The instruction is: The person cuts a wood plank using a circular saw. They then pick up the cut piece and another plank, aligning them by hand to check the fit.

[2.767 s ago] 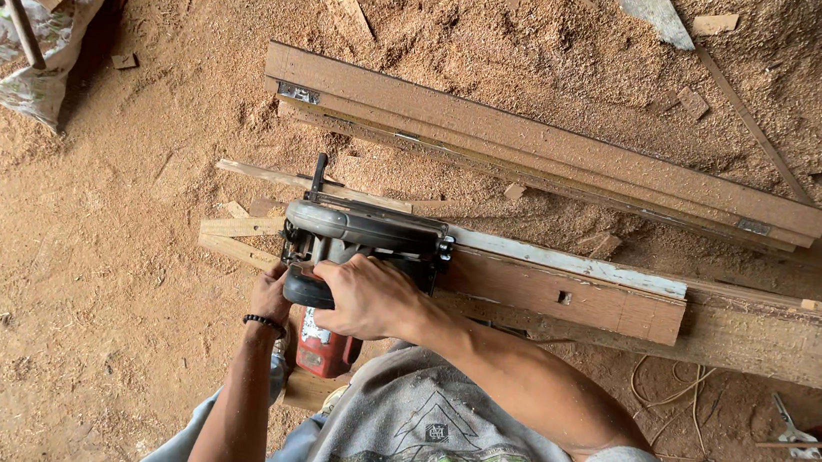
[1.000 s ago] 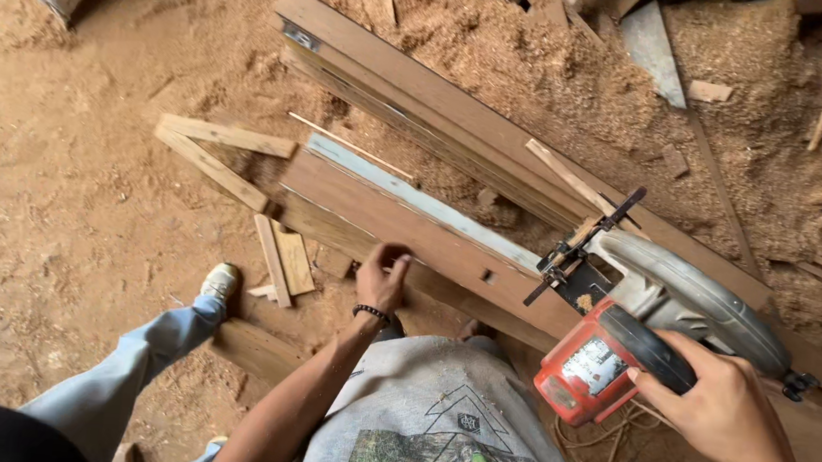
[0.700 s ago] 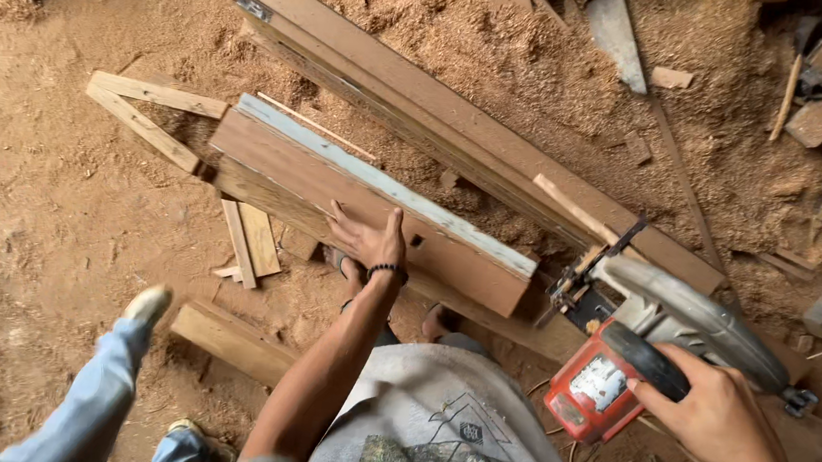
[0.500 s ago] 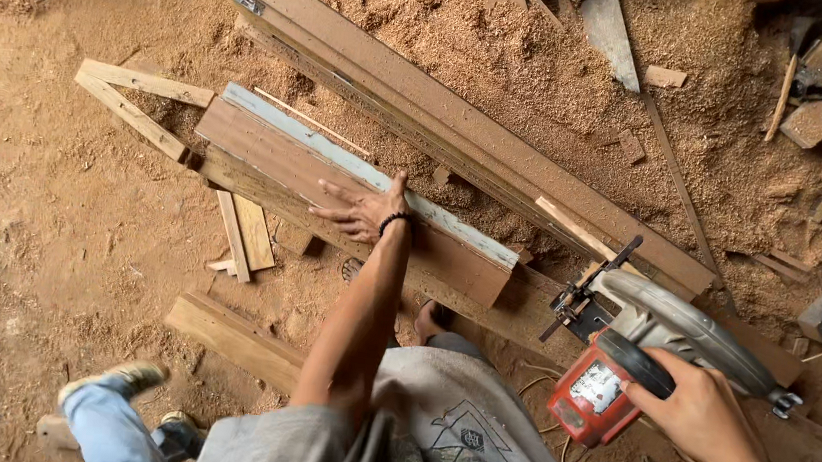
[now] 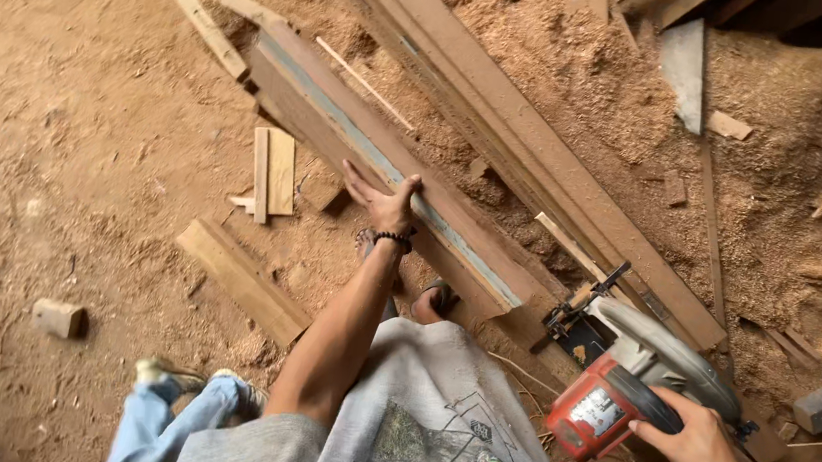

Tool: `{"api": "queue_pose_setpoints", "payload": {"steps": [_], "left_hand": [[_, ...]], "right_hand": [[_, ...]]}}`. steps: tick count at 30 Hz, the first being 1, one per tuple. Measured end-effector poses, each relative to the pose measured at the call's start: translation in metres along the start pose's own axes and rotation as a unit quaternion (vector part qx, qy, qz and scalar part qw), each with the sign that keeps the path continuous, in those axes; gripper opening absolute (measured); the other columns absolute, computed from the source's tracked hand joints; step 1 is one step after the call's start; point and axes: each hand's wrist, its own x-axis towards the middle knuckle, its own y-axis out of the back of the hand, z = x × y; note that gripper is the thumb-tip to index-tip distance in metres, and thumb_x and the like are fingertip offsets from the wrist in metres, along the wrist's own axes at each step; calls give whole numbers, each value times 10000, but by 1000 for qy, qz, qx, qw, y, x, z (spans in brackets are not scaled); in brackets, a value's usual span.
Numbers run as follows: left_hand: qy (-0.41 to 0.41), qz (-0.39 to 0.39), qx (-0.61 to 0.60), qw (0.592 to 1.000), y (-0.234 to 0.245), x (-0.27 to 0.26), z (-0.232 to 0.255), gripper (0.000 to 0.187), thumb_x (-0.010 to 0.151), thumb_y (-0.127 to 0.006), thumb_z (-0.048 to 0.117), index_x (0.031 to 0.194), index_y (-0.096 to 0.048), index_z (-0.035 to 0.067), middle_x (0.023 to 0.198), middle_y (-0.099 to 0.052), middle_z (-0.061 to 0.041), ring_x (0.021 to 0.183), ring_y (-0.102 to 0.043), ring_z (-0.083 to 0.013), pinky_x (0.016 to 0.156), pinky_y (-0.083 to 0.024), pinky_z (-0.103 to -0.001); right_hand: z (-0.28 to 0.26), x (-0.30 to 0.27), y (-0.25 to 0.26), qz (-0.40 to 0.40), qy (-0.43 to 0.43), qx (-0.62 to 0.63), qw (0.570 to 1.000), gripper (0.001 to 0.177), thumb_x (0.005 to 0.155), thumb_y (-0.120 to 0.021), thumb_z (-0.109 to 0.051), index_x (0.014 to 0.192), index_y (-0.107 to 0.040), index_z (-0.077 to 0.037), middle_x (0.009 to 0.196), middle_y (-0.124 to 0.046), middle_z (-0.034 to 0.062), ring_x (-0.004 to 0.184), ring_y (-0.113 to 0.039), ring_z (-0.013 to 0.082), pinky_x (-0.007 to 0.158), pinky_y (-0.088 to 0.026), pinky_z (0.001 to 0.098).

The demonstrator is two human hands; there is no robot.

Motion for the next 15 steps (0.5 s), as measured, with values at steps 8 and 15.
{"api": "queue_pose_setpoints", "payload": {"steps": [8,15], "left_hand": [[-36,-7,-42,998,10,-3,7,1339,572,-820,567,1628,-49,275,1713,-38,-232,1590,-54,-407,1229,-85,-682],[-40,-16,-59,997,16,-5,11,1286,635,-831,489,1630,-57,238,1709,-80,-203,1592,-140,-363,1264,-126,-586]], "right_hand": [[24,15,1,-37,11,14,999,438,673,-909,-174,1106,-856,-127,862,-816,-2,818,-688,133,807,-538,255],[-4,3,14,-76,34,-1,997,487,708,-882,-333,1161,-825,-162,1033,-871,-30,970,-719,87,941,-519,253]]}}
